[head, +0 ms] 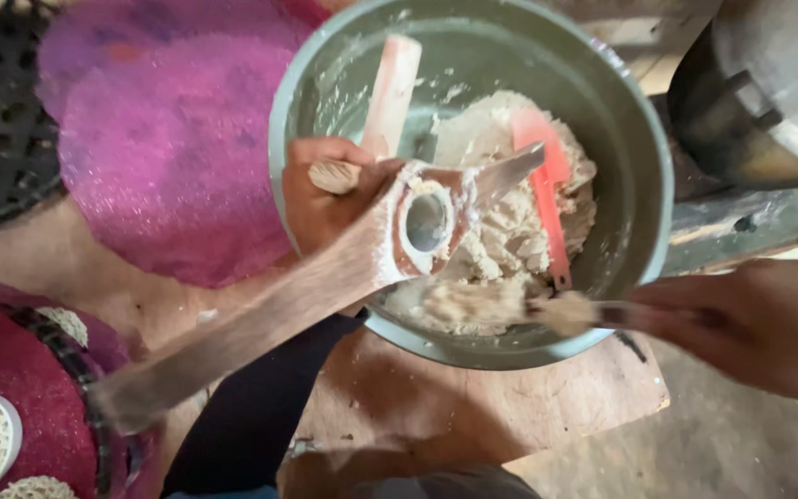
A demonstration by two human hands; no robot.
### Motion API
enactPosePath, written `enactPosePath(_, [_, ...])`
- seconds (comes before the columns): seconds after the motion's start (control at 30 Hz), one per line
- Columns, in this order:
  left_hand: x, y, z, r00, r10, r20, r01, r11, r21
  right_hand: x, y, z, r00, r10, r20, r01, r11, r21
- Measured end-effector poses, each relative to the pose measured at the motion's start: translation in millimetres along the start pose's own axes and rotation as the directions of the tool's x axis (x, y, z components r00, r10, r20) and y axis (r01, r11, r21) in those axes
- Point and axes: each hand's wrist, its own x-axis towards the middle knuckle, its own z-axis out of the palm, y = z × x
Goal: The person uses a wooden press tool to shape glutinous rice dough into small circular crackers on a tray and refills the tool by hand from a large bowl.
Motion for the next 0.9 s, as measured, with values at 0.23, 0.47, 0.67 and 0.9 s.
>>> enactPosePath(0.23, [-11,16,8,0.977,0.143,0.159,-0.212,0.754,0.622,-35,14,-26,0.944,0.079,-0.320,-0.086,0.996,-0.006])
enactPosePath(0.47, [-11,30,18,0.816,0.139,0.561,-0.509,0.635,0.582,-52,-22,-2,0.419,-0.603,-0.678,0.010,0.750,-0.661])
enactPosePath(0.67, [-5,36,15,0.931,0.187,0.312,-0.344,0.734,0.586,-89,13,37,0.528,-0.356,-0.771,0.132,0.931,-0.339])
enactPosePath(0.9, [-17,56,28,0.970,0.179,0.162,-0.242,0.709,0.663,-30,-50,45,0.282,-0.007,-0.959,0.514,0.845,0.145])
